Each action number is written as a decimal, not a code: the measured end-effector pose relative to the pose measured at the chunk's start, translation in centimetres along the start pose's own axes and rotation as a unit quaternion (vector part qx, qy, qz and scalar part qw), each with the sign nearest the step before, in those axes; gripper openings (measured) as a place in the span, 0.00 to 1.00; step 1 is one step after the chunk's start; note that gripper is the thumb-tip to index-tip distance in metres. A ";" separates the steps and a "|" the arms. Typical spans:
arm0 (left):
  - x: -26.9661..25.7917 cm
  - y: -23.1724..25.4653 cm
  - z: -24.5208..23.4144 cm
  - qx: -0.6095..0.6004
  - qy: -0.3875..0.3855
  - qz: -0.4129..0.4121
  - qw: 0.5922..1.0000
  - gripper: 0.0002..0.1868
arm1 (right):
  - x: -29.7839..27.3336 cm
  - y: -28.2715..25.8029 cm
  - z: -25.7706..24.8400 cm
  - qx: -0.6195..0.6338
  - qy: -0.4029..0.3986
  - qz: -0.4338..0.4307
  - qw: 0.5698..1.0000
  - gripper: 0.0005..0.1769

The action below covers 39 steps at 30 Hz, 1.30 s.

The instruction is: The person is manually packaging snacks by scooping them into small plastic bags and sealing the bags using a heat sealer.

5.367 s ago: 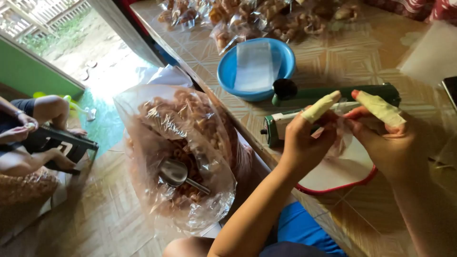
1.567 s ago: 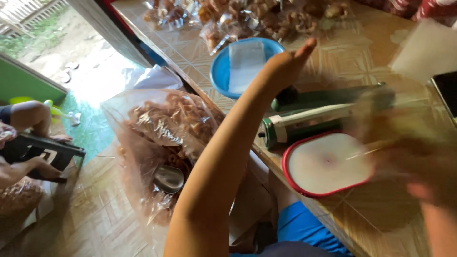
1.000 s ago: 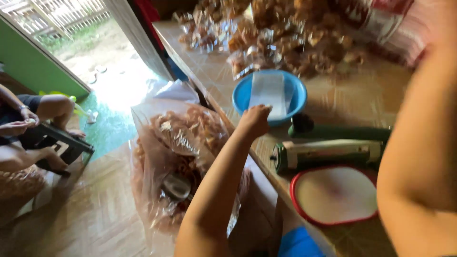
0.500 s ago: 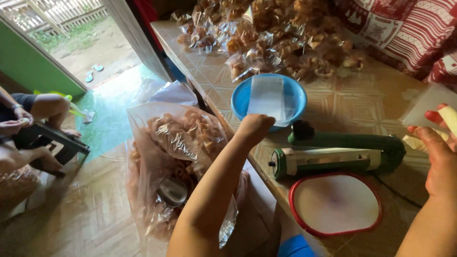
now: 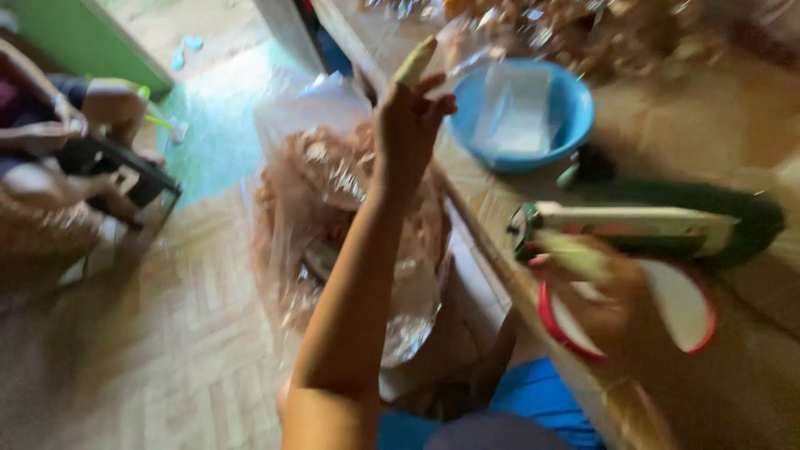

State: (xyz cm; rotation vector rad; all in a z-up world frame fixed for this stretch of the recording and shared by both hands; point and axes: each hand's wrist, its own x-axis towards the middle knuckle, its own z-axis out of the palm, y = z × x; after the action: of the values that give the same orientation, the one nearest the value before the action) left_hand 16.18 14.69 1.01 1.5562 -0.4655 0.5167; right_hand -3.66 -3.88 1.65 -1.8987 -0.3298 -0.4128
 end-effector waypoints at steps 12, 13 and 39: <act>-11.8 9.2 -16.1 0.254 0.100 0.010 0.962 0.09 | 0.2 10.3 22.9 -0.266 -0.324 -0.100 0.902 0.03; -12.8 9.5 -16.9 0.280 0.105 0.023 0.954 0.08 | 0.0 10.7 24.3 -0.291 -0.344 -0.070 0.890 0.07; -26.5 13.2 -22.3 0.218 0.390 -0.176 0.877 0.13 | 4.4 14.3 26.5 -0.561 -0.348 -0.224 0.717 0.06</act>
State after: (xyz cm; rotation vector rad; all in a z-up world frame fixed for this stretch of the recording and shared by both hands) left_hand -13.96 35.83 -3.14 1.6420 0.5861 0.9402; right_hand 9.57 16.10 -17.12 -3.1674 -1.2957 -0.1640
